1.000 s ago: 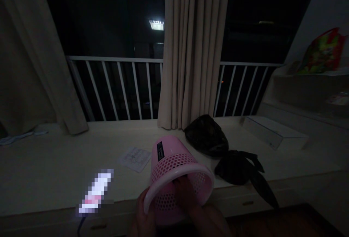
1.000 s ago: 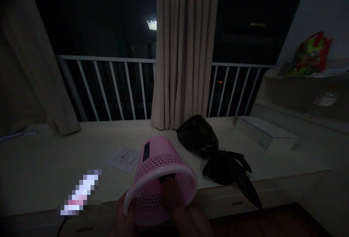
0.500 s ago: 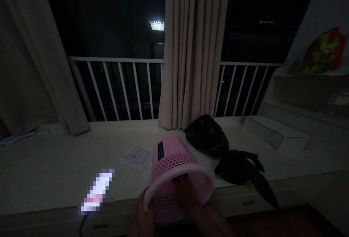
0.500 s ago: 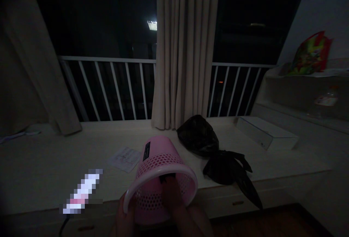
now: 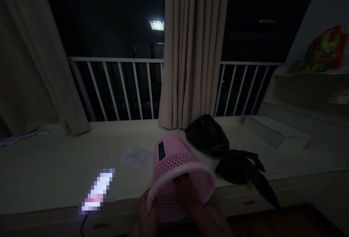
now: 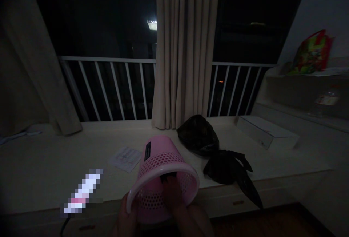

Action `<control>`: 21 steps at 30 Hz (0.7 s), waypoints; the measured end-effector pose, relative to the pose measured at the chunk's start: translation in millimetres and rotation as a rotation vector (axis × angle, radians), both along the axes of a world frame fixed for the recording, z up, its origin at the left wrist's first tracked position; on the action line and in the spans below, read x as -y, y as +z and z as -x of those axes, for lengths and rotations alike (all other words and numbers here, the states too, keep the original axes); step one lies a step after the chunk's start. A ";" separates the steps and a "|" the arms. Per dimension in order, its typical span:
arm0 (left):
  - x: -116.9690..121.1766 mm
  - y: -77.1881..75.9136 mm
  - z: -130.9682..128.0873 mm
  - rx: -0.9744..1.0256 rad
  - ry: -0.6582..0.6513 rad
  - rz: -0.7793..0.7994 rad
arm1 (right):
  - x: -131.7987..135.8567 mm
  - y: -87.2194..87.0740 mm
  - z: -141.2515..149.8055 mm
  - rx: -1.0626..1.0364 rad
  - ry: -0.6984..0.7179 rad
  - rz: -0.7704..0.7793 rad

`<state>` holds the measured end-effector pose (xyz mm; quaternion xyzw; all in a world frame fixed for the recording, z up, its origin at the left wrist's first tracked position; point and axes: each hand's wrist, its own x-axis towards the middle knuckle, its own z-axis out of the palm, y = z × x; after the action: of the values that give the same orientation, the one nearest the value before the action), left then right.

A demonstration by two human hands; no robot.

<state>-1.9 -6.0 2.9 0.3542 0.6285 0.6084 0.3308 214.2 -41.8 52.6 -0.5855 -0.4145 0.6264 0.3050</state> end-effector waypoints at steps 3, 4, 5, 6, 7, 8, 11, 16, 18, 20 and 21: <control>-0.5 -4.8 -1.8 0.015 -0.003 -0.015 | 5.8 24.4 -0.3 0.035 0.005 0.017; -0.7 -7.5 -2.2 0.018 -0.005 -0.022 | 6.2 27.7 -0.7 0.050 0.008 0.009; -1.0 -10.4 -2.3 0.019 -0.008 -0.030 | 6.0 28.7 -0.9 0.073 0.022 0.009; -1.3 -13.2 -2.1 0.017 -0.012 -0.037 | 5.2 27.9 -1.1 0.096 0.035 0.009; -1.5 -15.7 -1.8 0.012 -0.019 -0.042 | 4.3 26.1 -1.0 0.110 0.044 0.007; -1.6 -17.4 -1.2 0.005 -0.024 -0.045 | 3.4 24.3 -0.7 0.113 0.047 -0.007; -1.1 -17.0 0.4 -0.041 -0.047 -0.022 | 2.3 25.5 0.9 0.083 0.031 -0.045; 2.5 -6.3 -1.7 -0.140 -0.049 -0.073 | 8.8 61.9 5.6 0.138 0.007 0.057; 4.0 -1.7 -4.4 -0.188 -0.079 -0.137 | 12.5 79.8 8.9 0.146 -0.006 0.085; 4.6 3.4 -7.5 -0.241 -0.096 -0.195 | 14.5 91.5 11.9 0.158 -0.015 0.100; 4.3 6.3 -8.8 -0.266 -0.095 -0.223 | 14.6 93.6 12.6 0.160 -0.027 0.087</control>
<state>6.9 -10.3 9.2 0.4953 0.5779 0.6058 0.2316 201.5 -56.4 146.2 -0.6518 -0.4024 0.5907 0.2535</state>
